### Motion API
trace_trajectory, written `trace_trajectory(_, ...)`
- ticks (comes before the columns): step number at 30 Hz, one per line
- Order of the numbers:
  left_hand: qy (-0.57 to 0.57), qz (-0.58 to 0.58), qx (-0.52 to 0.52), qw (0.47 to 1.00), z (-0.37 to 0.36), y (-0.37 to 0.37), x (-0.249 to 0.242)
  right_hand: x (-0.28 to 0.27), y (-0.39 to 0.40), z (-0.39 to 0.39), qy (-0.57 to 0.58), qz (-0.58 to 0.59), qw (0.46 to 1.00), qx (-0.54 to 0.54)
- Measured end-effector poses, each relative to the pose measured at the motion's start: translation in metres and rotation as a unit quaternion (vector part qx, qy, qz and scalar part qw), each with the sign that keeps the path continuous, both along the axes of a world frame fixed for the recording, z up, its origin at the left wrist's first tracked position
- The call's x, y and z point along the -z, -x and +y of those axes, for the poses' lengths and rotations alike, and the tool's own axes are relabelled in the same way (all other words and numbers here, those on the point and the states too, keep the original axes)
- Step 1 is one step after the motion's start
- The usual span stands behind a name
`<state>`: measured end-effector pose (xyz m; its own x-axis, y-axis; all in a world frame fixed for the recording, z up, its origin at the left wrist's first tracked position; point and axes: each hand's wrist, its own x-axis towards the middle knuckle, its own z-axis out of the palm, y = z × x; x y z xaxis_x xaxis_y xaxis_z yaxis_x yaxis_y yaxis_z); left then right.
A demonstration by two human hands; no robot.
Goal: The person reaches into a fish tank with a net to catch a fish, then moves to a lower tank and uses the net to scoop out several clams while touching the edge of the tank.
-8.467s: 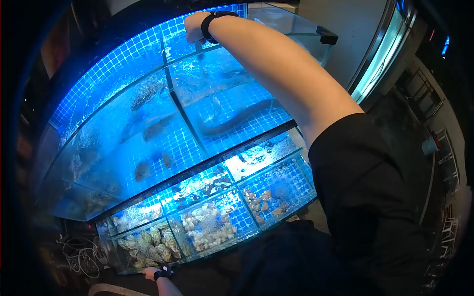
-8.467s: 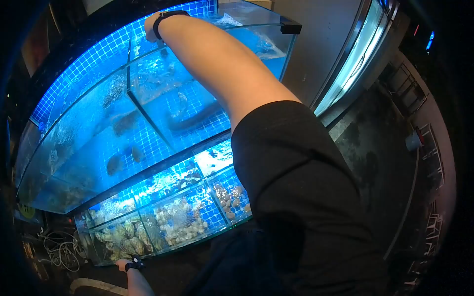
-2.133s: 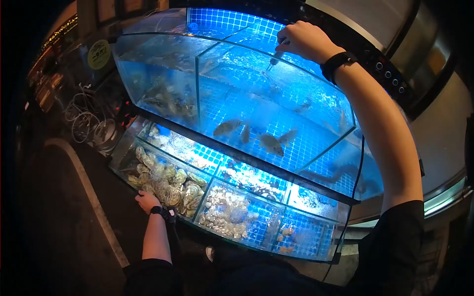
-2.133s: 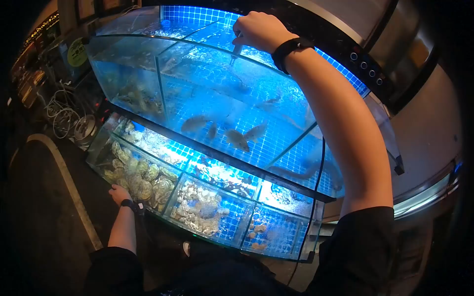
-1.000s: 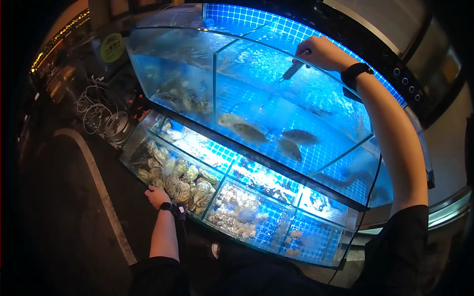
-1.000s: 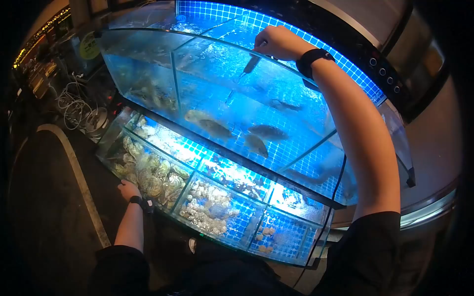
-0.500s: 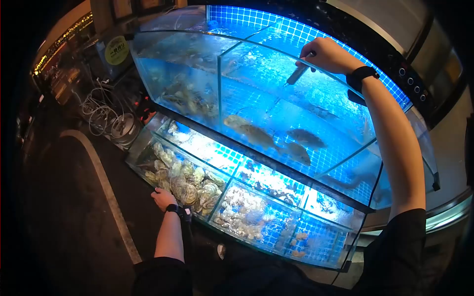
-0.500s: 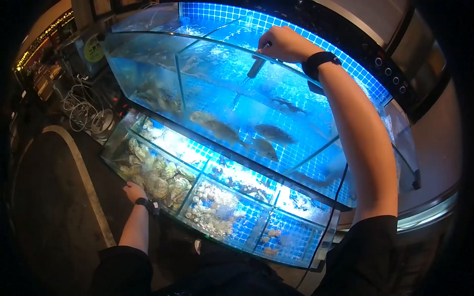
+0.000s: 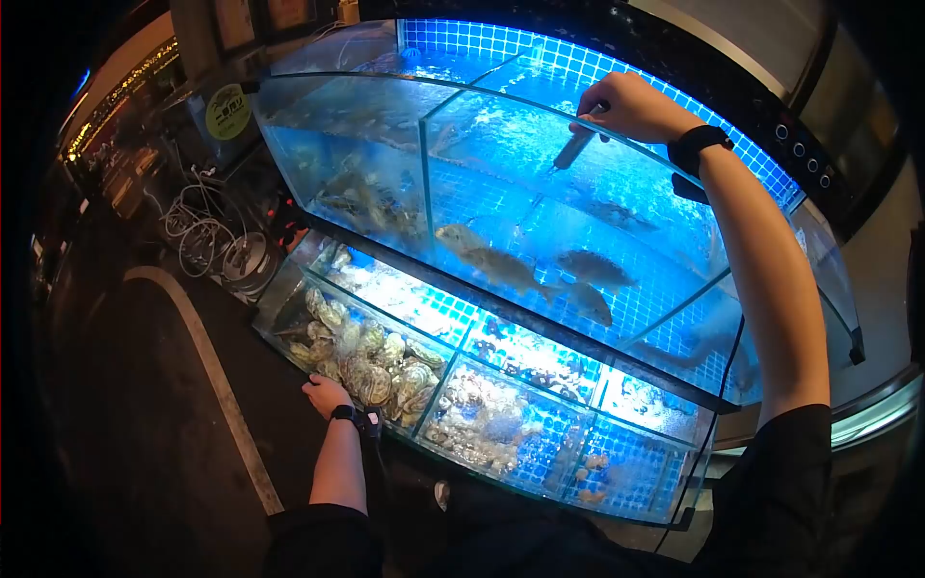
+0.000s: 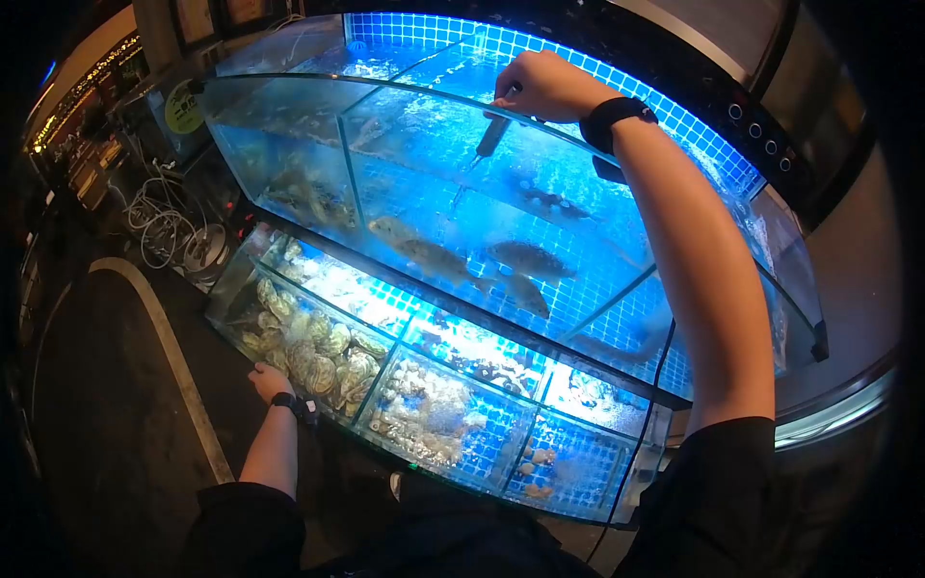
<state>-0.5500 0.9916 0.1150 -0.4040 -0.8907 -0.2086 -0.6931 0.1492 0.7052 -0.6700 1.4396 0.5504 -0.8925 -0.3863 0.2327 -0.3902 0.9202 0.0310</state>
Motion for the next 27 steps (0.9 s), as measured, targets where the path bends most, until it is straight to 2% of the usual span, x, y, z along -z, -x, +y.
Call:
trace_trajectory(7, 0.009, 0.017, -0.006, 1.000, 0.0003, 0.0008, 0.0015, 0.0004, 0.0008, 0.0021, 0.011, 0.005, 1.000, -0.014)
trace_trajectory(10, 0.010, 0.020, -0.005, 1.000, 0.0016, 0.0001, -0.0006, -0.0012, 0.0006, 0.0011, 0.021, -0.018, 1.000, 0.015)
trace_trajectory(27, 0.011, 0.014, -0.003, 1.000, -0.0006, 0.0005, 0.0026, 0.0000, -0.0006, 0.0025, 0.016, 0.013, 0.999, -0.032)
